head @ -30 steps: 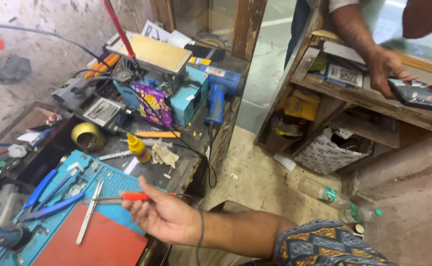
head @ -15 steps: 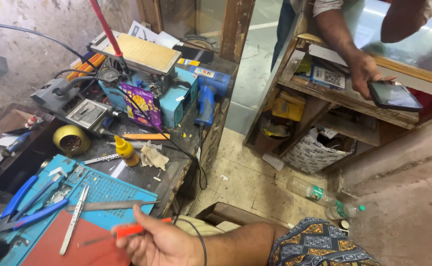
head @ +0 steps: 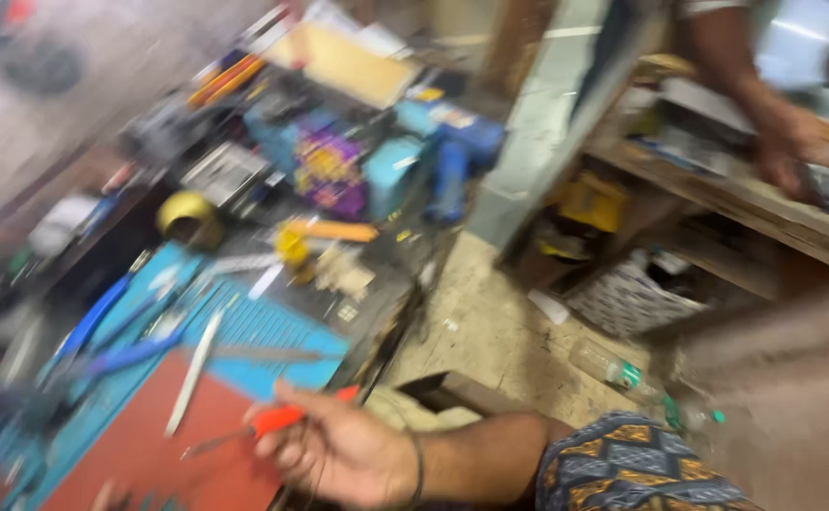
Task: The person picks up a phone from their lap and places it aside, then works on a green phone motherboard laid on a red mat. Holding the board steady with one hand, they use a soldering iron with the other hand to solder points on the board, repositioning the board and continuing to solder different areas throughout the clip.
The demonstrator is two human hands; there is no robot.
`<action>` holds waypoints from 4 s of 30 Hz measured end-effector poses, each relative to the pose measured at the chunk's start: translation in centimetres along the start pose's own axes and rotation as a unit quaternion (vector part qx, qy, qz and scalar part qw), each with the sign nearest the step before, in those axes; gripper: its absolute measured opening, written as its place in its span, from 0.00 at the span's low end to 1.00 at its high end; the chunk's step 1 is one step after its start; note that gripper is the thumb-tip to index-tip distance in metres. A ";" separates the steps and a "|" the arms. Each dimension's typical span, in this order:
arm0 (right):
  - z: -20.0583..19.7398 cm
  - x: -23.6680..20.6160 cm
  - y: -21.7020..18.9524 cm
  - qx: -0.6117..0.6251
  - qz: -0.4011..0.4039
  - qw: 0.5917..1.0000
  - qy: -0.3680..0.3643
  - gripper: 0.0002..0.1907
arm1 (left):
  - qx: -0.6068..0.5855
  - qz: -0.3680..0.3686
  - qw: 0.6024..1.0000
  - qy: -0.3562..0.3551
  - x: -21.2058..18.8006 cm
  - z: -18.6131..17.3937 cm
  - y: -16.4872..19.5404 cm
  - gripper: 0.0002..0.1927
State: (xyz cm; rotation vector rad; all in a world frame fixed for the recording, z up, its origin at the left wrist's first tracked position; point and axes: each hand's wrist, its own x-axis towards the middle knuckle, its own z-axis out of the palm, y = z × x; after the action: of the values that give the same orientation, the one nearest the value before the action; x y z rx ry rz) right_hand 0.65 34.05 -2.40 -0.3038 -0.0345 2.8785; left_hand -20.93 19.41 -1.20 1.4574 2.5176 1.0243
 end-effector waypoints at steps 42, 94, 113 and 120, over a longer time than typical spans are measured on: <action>7.2 5.8 3.6 -0.855 -0.205 0.447 -0.163 0.10 | -0.088 0.000 0.996 -0.012 -5.6 -7.2 -0.6 0.46; 6.3 6.8 4.0 -0.844 -0.221 0.463 -0.155 0.11 | -0.107 -0.054 0.992 -0.032 -5.2 -7.3 -1.1 0.47; 6.7 7.0 3.6 -0.859 -0.217 0.428 -0.179 0.09 | -0.111 -0.013 0.994 -0.017 -4.4 -7.0 -1.2 0.46; 6.9 7.1 4.3 -0.854 -0.231 0.431 -0.178 0.11 | -0.104 -0.047 0.993 -0.028 -4.8 -7.4 -1.2 0.46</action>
State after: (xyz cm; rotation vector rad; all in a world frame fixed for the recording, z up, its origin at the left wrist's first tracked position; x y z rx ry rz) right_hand -8.59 31.63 2.66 0.0789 -2.5115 1.1398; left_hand -21.84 11.45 2.63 1.2798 2.3343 1.1728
